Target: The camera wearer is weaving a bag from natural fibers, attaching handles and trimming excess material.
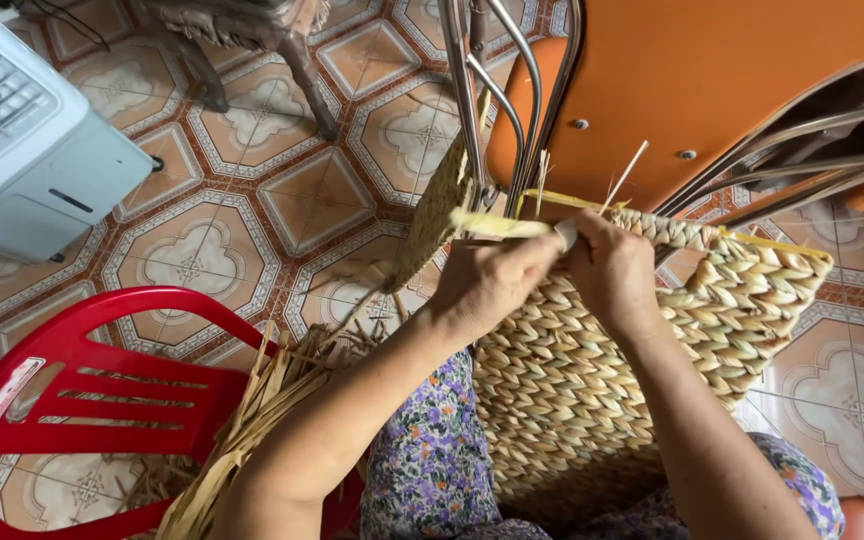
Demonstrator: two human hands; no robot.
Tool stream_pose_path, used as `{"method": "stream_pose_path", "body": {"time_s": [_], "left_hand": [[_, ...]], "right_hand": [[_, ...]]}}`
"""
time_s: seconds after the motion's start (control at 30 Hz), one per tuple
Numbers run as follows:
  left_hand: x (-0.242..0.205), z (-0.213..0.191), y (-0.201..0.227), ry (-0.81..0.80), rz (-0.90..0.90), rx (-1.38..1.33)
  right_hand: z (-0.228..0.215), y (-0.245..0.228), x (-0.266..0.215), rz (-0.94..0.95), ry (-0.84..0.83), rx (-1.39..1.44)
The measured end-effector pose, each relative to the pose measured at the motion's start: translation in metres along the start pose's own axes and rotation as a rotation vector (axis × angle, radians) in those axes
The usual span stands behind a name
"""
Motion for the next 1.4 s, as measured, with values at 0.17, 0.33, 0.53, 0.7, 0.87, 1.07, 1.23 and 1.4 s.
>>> {"method": "stream_pose_path", "body": {"time_s": [0.17,0.33,0.53,0.7,0.87,1.07,1.23,1.4], "left_hand": [[0.01,-0.032,-0.015,0.14,-0.037,0.268],[0.001,-0.026,-0.051,0.025,-0.177,0.27],[-0.017,-0.012,-0.068,0.081,-0.201,0.275],[-0.02,-0.026,-0.066,-0.084,-0.393,0.115],[-0.011,-0.056,-0.024,0.109,-0.46,-0.064],[-0.034,-0.013,-0.044,-0.151,-0.875,-0.13],[-0.03,0.014,-0.057,0.041,-0.653,-0.709],[-0.038,0.027,-0.076,0.457,-0.505,-1.035]], "right_hand": [[-0.011,-0.013,0.005,-0.029,-0.089,0.14],[-0.018,-0.028,0.003,0.02,-0.057,0.285],[0.003,-0.013,0.005,0.157,0.013,0.233],[0.01,-0.008,0.012,0.289,0.129,0.168],[0.0,-0.011,0.005,0.383,0.069,0.297],[-0.087,-0.002,-0.068,0.467,0.232,0.753],[-0.162,0.07,-0.225,0.503,0.589,0.611],[-0.23,0.079,-0.407,0.831,0.797,0.105]]}}
Point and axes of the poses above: each hand's wrist, its own x-axis towards the middle knuckle, its own z-axis out of the palm, y = z × x, the point moved 2 cm from there along x, towards the middle knuckle
